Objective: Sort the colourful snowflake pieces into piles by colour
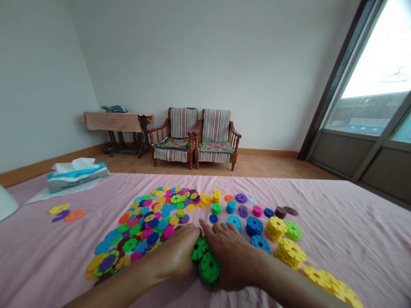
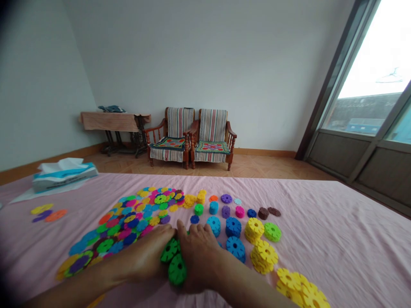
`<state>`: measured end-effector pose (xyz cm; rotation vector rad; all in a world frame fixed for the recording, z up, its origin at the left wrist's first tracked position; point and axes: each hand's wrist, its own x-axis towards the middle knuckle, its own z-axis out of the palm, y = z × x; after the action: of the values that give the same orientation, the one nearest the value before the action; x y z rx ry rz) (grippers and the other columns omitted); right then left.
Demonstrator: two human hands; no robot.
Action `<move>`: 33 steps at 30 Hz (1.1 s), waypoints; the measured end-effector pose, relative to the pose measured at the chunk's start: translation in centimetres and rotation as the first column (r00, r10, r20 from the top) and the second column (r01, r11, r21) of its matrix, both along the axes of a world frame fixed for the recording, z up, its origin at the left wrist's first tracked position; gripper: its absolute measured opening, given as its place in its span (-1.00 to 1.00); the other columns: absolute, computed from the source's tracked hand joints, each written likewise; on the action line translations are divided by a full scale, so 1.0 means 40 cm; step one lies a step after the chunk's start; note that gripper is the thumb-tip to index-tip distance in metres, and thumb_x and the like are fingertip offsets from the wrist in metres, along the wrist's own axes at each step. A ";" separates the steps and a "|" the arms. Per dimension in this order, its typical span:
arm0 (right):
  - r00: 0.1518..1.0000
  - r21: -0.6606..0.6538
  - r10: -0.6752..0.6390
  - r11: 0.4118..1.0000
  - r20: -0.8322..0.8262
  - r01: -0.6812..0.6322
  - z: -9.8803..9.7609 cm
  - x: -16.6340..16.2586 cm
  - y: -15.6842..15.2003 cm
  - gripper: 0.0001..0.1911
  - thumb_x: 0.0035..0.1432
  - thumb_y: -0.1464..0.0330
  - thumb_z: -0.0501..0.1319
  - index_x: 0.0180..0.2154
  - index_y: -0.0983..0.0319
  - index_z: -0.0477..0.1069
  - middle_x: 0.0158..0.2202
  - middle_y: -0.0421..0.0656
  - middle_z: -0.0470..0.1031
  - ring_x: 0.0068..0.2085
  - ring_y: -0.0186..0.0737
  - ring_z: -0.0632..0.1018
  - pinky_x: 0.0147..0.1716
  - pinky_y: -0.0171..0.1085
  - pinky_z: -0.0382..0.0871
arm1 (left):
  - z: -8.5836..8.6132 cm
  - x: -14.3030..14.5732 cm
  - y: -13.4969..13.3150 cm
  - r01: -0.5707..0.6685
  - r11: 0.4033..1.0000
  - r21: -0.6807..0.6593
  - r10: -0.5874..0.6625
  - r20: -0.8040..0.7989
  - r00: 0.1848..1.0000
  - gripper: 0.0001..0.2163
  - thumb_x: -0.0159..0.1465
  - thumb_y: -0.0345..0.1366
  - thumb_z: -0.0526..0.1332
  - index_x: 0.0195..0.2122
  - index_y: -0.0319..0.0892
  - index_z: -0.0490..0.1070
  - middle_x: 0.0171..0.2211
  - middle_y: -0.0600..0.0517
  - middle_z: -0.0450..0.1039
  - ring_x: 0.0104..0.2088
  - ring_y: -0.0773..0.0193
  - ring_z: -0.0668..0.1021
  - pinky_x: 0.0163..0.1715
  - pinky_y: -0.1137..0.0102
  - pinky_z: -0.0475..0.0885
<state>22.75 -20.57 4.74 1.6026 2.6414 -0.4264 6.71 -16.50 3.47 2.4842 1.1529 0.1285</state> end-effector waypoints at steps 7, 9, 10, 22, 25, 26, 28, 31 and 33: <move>0.999 -0.042 -0.004 0.999 -0.037 0.002 0.012 -0.016 -0.068 0.06 -0.13 0.34 0.36 0.33 0.43 -0.10 0.13 0.30 0.34 0.15 0.30 0.35 0.14 0.16 0.15 | 0.006 -0.024 -0.088 -0.018 0.992 -0.122 0.034 0.133 0.991 -0.65 0.05 -0.30 0.25 -0.10 -0.11 0.43 -0.06 -0.06 0.46 -0.06 0.08 0.50 0.01 0.30 0.38; 0.999 -0.026 -0.015 1.000 -0.044 0.014 -0.001 -0.018 -0.073 0.01 -0.12 0.38 0.35 0.32 0.40 -0.04 0.08 0.28 0.39 0.10 0.29 0.40 0.10 0.16 0.21 | 0.009 -0.036 -0.109 -0.035 0.988 -0.148 0.056 0.141 0.988 -0.59 0.05 -0.29 0.26 -0.03 -0.08 0.41 0.00 -0.06 0.43 0.00 0.06 0.46 0.09 0.26 0.32; 0.999 -0.017 -0.023 1.000 -0.048 0.023 -0.010 -0.019 -0.073 0.02 -0.14 0.38 0.36 0.31 0.40 -0.02 0.06 0.28 0.41 0.08 0.30 0.42 0.08 0.17 0.24 | 0.011 -0.042 -0.118 -0.041 0.986 -0.160 0.063 0.139 0.988 -0.56 0.04 -0.28 0.28 0.00 -0.07 0.39 0.03 -0.06 0.42 0.04 0.04 0.44 0.12 0.24 0.29; 0.937 0.021 -0.082 0.995 -0.340 0.094 -0.139 0.005 -0.118 0.00 -0.14 0.64 0.15 0.35 0.30 -0.15 0.17 0.14 0.33 0.15 0.08 0.38 0.14 -0.02 0.28 | -0.087 -0.063 -0.170 -0.052 0.988 -0.142 0.082 0.213 0.974 -0.17 -0.03 -0.26 0.39 0.28 0.00 0.08 0.27 -0.06 0.19 0.24 -0.05 0.25 0.25 0.15 0.14; 0.892 0.044 -0.076 0.993 -0.445 0.107 -0.193 0.031 -0.132 -0.08 -0.04 0.67 0.08 0.35 0.27 -0.13 0.22 0.09 0.28 0.23 -0.04 0.31 0.19 -0.09 0.22 | -0.117 -0.071 -0.182 -0.052 0.993 -0.110 0.079 0.259 0.963 -0.16 0.03 -0.20 0.37 0.31 0.05 0.00 0.31 -0.04 0.11 0.27 -0.03 0.20 0.27 0.17 0.12; 0.880 0.046 -0.077 0.993 -0.468 0.112 -0.207 0.039 -0.137 -0.11 -0.01 0.67 0.07 0.35 0.25 -0.11 0.25 0.06 0.25 0.25 -0.06 0.28 0.20 -0.10 0.20 | -0.122 -0.075 -0.186 -0.050 0.994 -0.096 0.075 0.269 0.960 -0.15 0.04 -0.20 0.37 0.32 0.06 -0.04 0.32 -0.04 0.08 0.28 -0.03 0.18 0.28 0.16 0.11; 0.865 0.031 -0.091 0.992 -0.494 0.122 -0.223 0.053 -0.146 -0.14 0.03 0.66 0.06 0.34 0.22 -0.09 0.30 0.02 0.17 0.27 -0.08 0.24 0.21 -0.10 0.17 | -0.124 -0.083 -0.192 -0.052 0.996 -0.070 0.070 0.288 0.955 -0.13 0.06 -0.22 0.36 0.34 0.09 -0.11 0.34 -0.03 0.04 0.30 -0.03 0.16 0.28 0.15 0.11; 0.856 -0.014 -0.112 0.993 -0.505 0.121 -0.226 0.064 -0.160 -0.15 0.03 0.66 0.06 0.34 0.22 -0.08 0.32 0.00 0.11 0.28 -0.10 0.21 0.22 -0.12 0.16 | -0.122 -0.087 -0.189 -0.063 0.997 -0.055 0.077 0.309 0.948 -0.07 0.06 -0.18 0.36 0.35 0.09 -0.21 0.35 -0.05 0.00 0.30 -0.06 0.15 0.26 0.11 0.14; 0.846 -0.017 -0.102 0.994 -0.523 0.109 -0.221 0.065 -0.168 -0.17 0.04 0.66 0.06 0.33 0.22 -0.06 0.33 -0.02 0.09 0.29 -0.10 0.20 0.22 -0.13 0.15 | -0.129 -0.084 -0.176 -0.050 0.996 -0.069 0.069 0.306 0.950 -0.01 0.02 -0.11 0.38 0.36 0.06 -0.25 0.34 -0.09 0.00 0.29 -0.10 0.15 0.25 0.08 0.14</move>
<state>25.37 -27.30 -4.09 1.8643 2.9260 -0.9857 3.35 -23.56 -1.71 2.2749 1.0803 0.4743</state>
